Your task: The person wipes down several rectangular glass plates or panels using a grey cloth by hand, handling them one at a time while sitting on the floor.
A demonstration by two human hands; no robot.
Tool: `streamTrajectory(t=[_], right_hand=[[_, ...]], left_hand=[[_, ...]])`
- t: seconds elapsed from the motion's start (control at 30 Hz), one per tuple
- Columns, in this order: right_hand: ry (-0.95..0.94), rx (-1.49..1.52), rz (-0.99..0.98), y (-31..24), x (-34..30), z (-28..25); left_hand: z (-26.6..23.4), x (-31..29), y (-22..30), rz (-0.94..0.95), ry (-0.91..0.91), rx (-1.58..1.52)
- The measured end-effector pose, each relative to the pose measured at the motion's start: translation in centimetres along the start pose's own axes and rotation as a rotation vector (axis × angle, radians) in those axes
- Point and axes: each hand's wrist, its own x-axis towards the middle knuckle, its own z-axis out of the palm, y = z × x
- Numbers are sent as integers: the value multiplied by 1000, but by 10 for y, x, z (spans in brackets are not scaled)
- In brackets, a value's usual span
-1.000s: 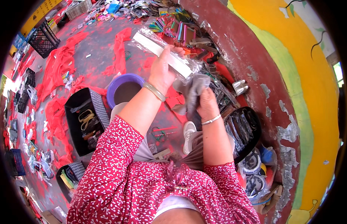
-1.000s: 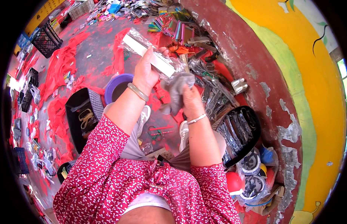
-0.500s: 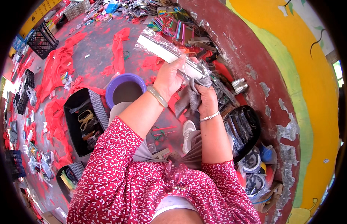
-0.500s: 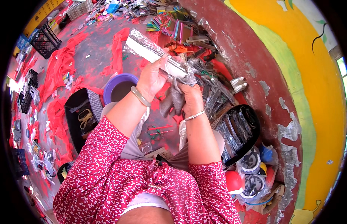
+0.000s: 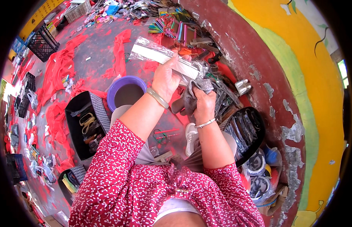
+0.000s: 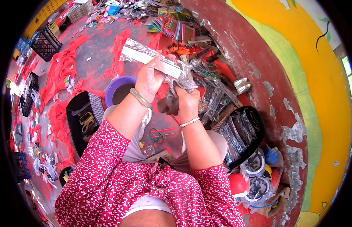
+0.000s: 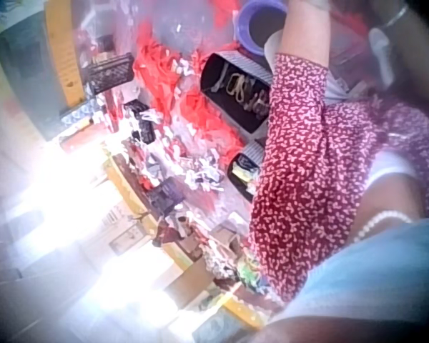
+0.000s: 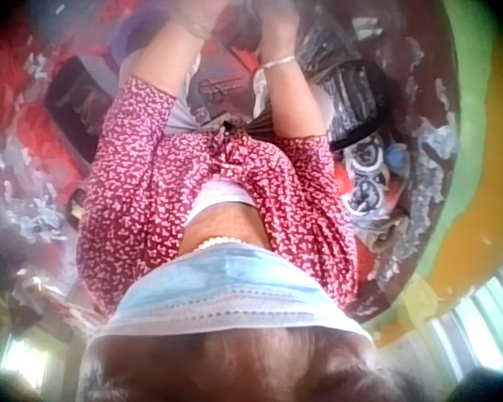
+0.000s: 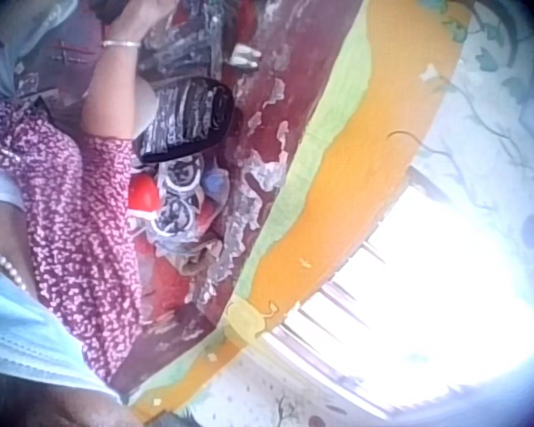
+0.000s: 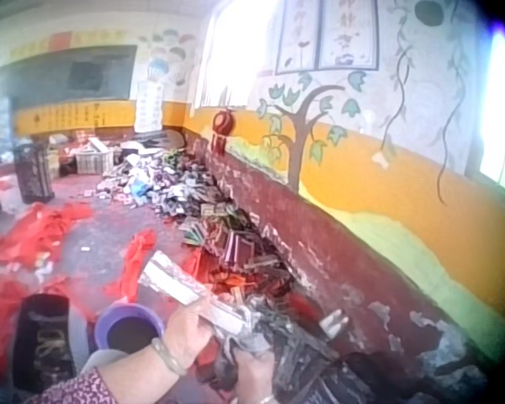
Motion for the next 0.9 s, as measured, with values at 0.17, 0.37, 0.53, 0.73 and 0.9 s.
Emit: streamTrajectory(t=[0.17, 0.37, 0.53, 0.73, 0.9], right_hand=[[10, -31, -91, 19, 12, -12], [-124, 202, -107, -6, 19, -37], [-277, 299, 16, 8, 30, -37], [-97, 170, -10, 11, 25, -19], [-67, -39, -102, 1, 14, -15]], left_hand=[[1, 1, 3, 17, 3, 13], [-1, 12, 43, 199, 83, 26], [5, 4, 20, 108, -44, 40], [9, -12, -1, 17, -205, 219], [0, -3, 5, -99, -108, 52]])
